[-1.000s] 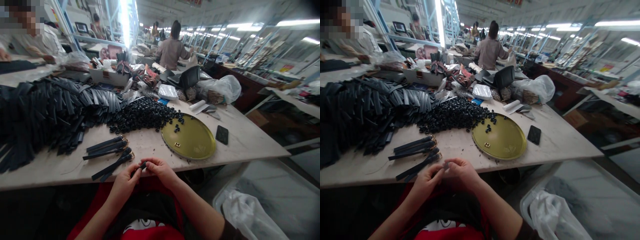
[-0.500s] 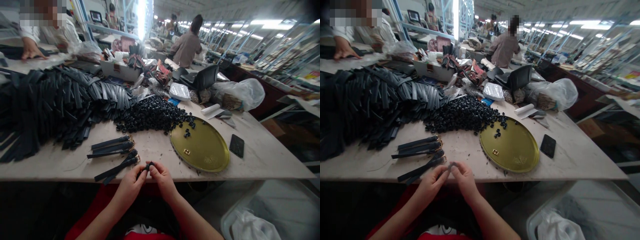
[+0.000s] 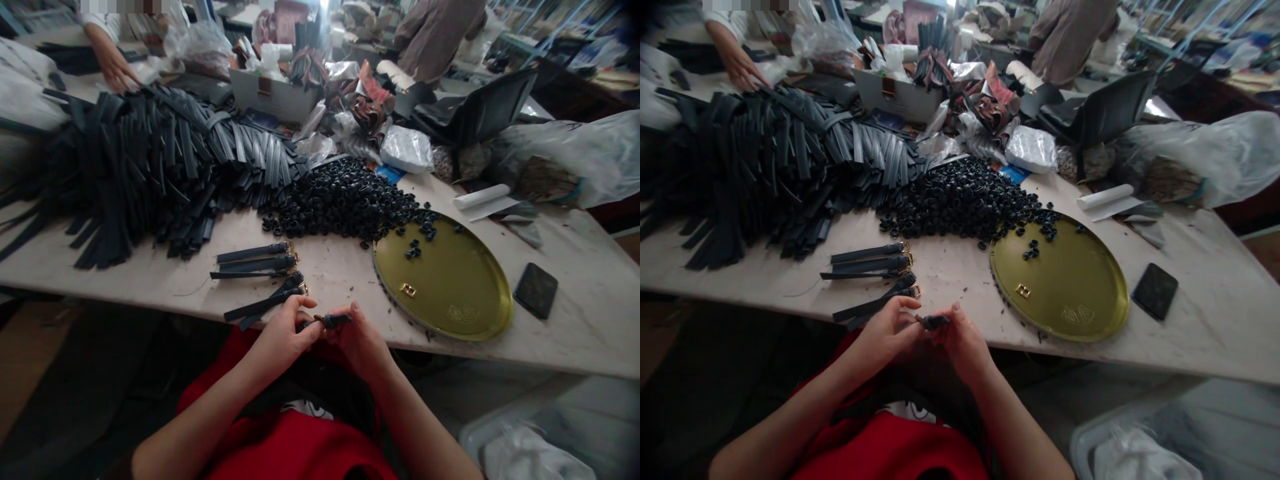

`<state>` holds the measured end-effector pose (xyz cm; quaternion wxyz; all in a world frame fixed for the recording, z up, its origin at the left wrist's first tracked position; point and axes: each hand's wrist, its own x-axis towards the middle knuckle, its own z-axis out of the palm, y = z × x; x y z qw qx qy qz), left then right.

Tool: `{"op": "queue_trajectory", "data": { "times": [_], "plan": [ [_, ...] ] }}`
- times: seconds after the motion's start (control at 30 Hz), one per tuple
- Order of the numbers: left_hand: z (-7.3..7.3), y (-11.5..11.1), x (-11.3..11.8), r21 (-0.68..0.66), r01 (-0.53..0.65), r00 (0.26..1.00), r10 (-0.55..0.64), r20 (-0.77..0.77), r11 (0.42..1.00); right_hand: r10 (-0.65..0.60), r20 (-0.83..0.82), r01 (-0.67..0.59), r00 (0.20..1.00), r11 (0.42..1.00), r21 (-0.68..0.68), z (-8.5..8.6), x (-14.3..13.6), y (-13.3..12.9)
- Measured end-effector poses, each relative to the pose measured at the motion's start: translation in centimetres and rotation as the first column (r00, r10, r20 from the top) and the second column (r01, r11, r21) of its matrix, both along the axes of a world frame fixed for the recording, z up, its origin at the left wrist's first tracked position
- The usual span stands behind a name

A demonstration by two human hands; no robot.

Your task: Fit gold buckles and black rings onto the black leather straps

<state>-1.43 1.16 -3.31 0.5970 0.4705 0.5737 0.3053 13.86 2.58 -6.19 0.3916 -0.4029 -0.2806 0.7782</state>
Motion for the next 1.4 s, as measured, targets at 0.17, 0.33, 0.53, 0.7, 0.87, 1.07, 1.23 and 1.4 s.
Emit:
{"op": "queue_trajectory", "data": {
  "times": [0.17,0.33,0.53,0.7,0.87,1.07,1.23,1.4],
  "plan": [
    [0.6,-0.5,0.3,0.031,-0.028,0.994,0.031,-0.109,0.999,0.039,-0.008,-0.039,0.999,0.999,-0.026,0.3,0.6,-0.6],
    [1.0,-1.6,0.3,0.152,0.048,0.922,0.015,-0.387,0.987,0.273,-0.069,-0.28,0.959,0.952,-0.12,-0.2,1.4,-1.2],
    [1.8,-3.2,0.3,0.147,0.107,0.889,-0.028,-0.457,0.983,0.35,-0.088,-0.353,0.933,0.935,-0.022,0.2,1.5,-2.5],
    [2.5,-4.6,0.0,0.03,0.077,0.987,-0.072,-0.144,0.997,0.134,0.103,-0.144,0.986,0.985,0.09,0.8,0.8,-3.6],
    [2.1,-5.3,-0.2,-0.074,0.042,0.995,-0.035,0.097,0.996,-0.188,0.505,-0.079,0.842,0.884,0.461,1.0,0.3,-4.3],
    [0.7,-5.6,0.1,-0.149,0.045,0.99,-0.025,0.135,0.988,-0.024,0.773,-0.573,0.634,0.656,0.491,1.8,1.5,-4.9],
    [-0.2,-6.2,0.1,-0.206,0.08,0.962,-0.021,0.274,0.975,0.037,0.852,-0.713,0.522,0.567,0.412,1.7,2.1,-5.3],
    [-0.6,-6.5,0.1,-0.213,0.126,0.958,-0.063,0.279,0.969,0.029,0.867,-0.737,0.498,0.542,0.405,1.4,2.4,-5.8]
  ]
}}
